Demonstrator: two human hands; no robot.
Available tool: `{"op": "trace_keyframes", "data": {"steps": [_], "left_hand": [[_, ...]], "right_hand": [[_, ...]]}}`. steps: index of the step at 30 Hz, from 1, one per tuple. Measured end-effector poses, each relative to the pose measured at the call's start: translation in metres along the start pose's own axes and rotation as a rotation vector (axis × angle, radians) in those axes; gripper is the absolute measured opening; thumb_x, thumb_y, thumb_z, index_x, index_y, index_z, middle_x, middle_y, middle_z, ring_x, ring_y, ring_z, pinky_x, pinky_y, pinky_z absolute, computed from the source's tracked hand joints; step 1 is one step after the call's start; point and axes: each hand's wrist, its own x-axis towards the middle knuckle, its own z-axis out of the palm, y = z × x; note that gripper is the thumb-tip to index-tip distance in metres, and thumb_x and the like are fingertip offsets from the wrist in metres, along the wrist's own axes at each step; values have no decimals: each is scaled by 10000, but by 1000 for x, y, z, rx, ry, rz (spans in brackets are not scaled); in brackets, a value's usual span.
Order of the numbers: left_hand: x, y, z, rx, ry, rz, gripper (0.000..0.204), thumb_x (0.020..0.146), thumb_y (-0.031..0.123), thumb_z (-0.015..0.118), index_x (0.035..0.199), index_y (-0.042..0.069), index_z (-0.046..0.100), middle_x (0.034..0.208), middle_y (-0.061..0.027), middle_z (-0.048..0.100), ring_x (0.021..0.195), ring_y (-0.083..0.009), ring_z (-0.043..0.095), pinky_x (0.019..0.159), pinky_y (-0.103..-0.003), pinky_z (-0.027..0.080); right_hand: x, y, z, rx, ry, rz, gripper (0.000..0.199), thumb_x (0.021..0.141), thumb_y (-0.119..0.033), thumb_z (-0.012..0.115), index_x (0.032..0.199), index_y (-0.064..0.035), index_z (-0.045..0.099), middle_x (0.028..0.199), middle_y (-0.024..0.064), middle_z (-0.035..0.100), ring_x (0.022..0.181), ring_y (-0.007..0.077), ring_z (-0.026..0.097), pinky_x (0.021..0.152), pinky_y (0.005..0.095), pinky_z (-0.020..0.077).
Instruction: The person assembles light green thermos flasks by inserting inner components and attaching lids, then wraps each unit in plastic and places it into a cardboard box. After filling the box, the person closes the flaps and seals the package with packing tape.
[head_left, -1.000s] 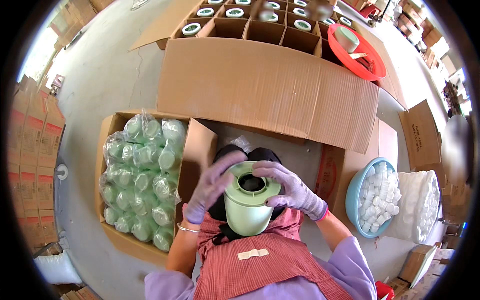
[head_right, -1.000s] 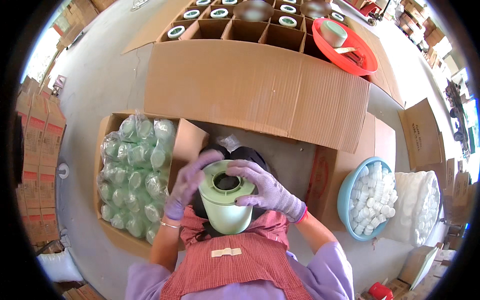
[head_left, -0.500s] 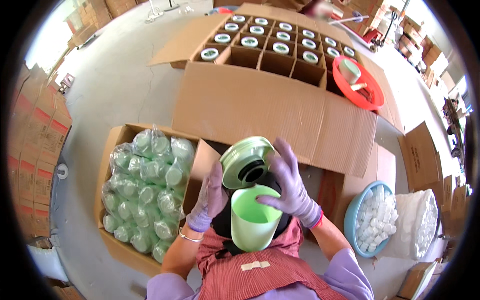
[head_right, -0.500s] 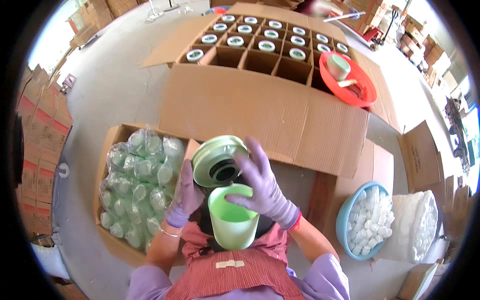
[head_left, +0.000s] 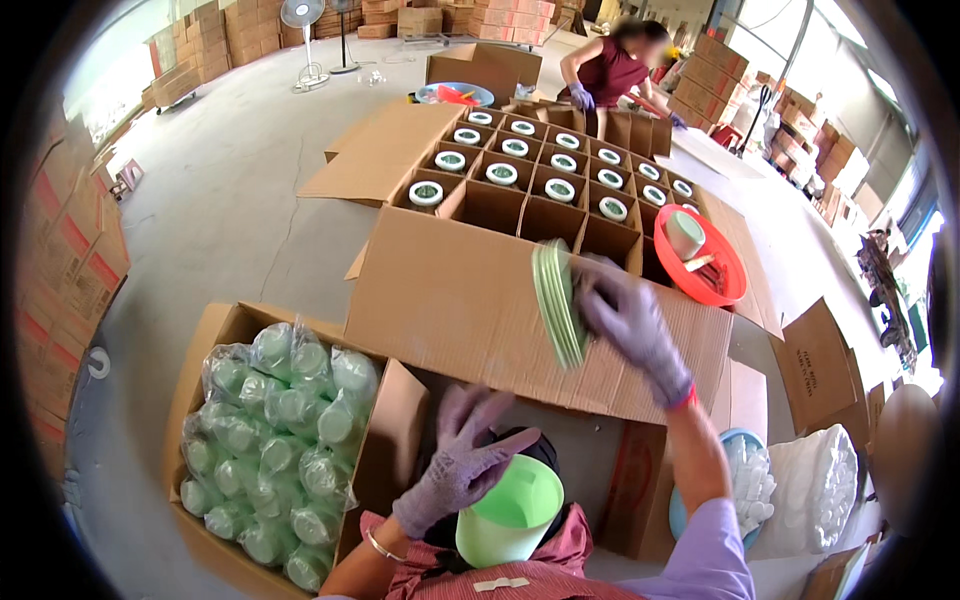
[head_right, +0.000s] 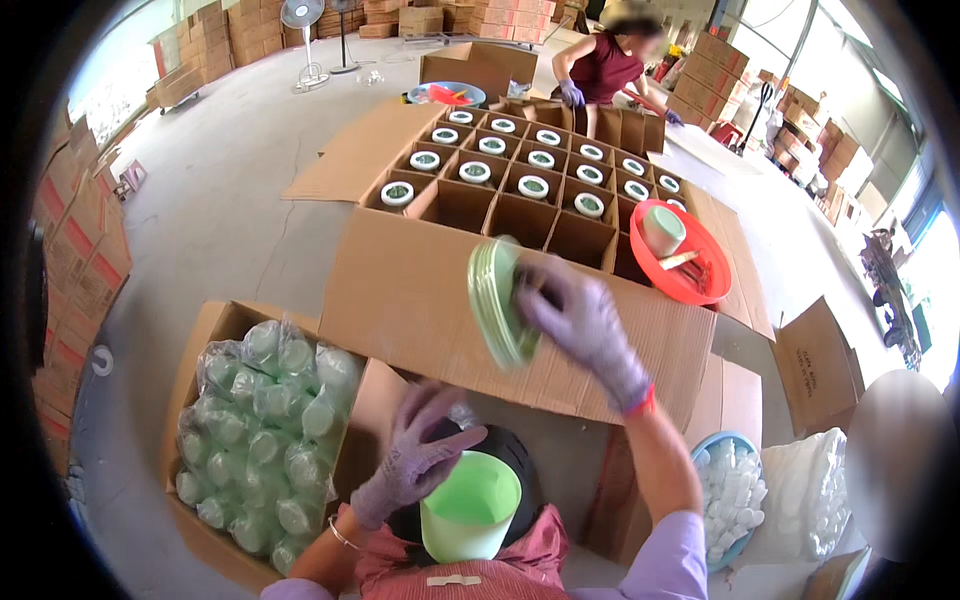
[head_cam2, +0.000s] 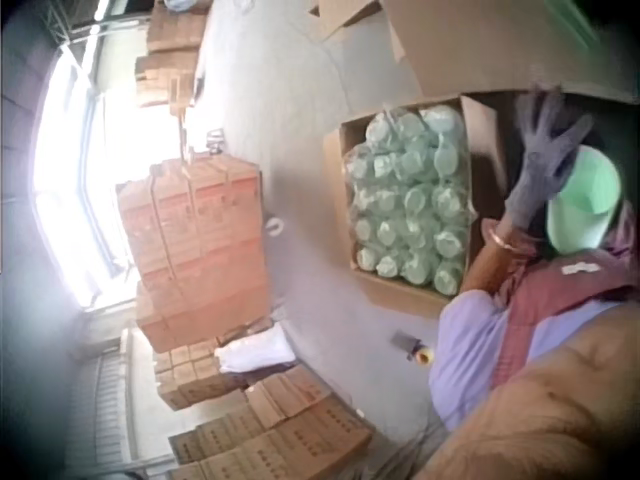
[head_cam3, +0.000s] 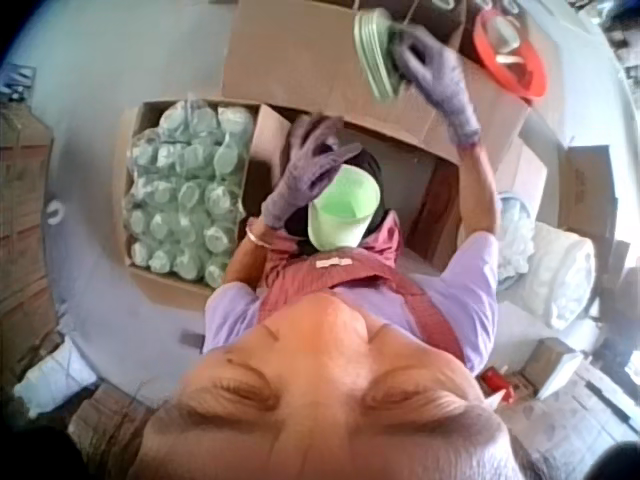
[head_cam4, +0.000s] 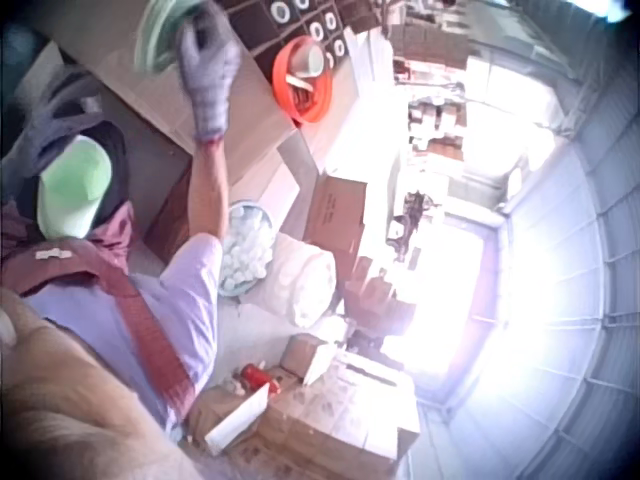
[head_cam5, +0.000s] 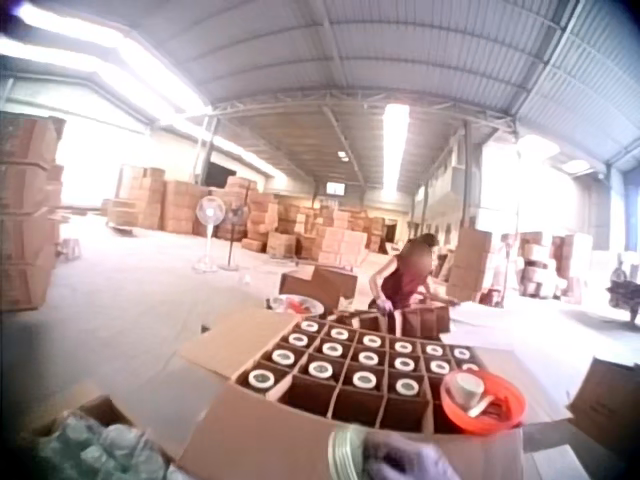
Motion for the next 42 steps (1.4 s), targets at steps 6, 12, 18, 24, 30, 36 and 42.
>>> {"op": "trace_keyframes", "data": {"steps": [6, 12, 18, 24, 30, 36, 42], "left_hand": [[-8, -11, 34, -516, -384, -151, 396, 943, 216, 586, 1300, 47, 549, 1303, -153, 555, 1206, -302, 531, 1046, -384, 396], [-8, -31, 30, -588, -446, -253, 435, 969, 276, 544, 1333, 41, 515, 1314, -162, 548, 1230, -308, 512, 1051, -383, 390], [-9, -28, 19, -822, -254, -353, 383, 968, 194, 571, 1306, 17, 537, 1289, -133, 580, 1192, -235, 557, 1002, -354, 446], [19, -73, -12, -1207, 453, -459, 492, 1001, 200, 460, 1451, 47, 334, 1378, -154, 475, 1205, -319, 535, 1033, -477, 448], [56, -71, -43, -1768, 614, -568, 616, 982, 514, 397, 1458, 129, 324, 1403, -160, 457, 1207, -345, 537, 975, -561, 481], [26, -37, 14, -1915, 468, -779, 574, 973, 542, 387, 1355, 124, 479, 1311, -119, 563, 1178, -295, 574, 873, -496, 554], [18, -48, 1, -1857, 294, -504, 531, 939, 456, 520, 1330, 96, 511, 1298, -70, 573, 1193, -244, 542, 986, -417, 464]], "right_hand": [[139, 74, -22, -1172, -125, 309, 451, 857, -467, 594, 1113, -101, 655, 1082, 189, 647, 967, 334, 643, 806, 445, 530], [256, 61, 137, -594, -218, -355, 518, 788, -305, 692, 1266, -135, 585, 1135, 195, 599, 1065, 362, 596, 927, 426, 493], [280, 70, 164, -579, -279, -167, 496, 812, -335, 665, 1276, -182, 577, 1159, 234, 604, 1103, 405, 584, 919, 481, 492], [221, -16, 64, -392, 297, -522, 493, 785, -177, 731, 1248, -112, 573, 1089, 215, 542, 1052, 360, 568, 910, 432, 486], [56, -62, 42, -142, 120, -662, 487, 786, -168, 723, 1240, -79, 569, 1090, 212, 509, 989, 384, 530, 868, 443, 462], [-72, 10, 85, -169, 272, -649, 423, 839, -262, 664, 1220, -93, 595, 1352, 299, 398, 1195, 504, 450, 1006, 529, 413], [-139, 24, 75, 481, -61, -399, 468, 921, -262, 570, 1333, -46, 520, 1446, 250, 349, 1312, 410, 397, 1096, 453, 319]]}}
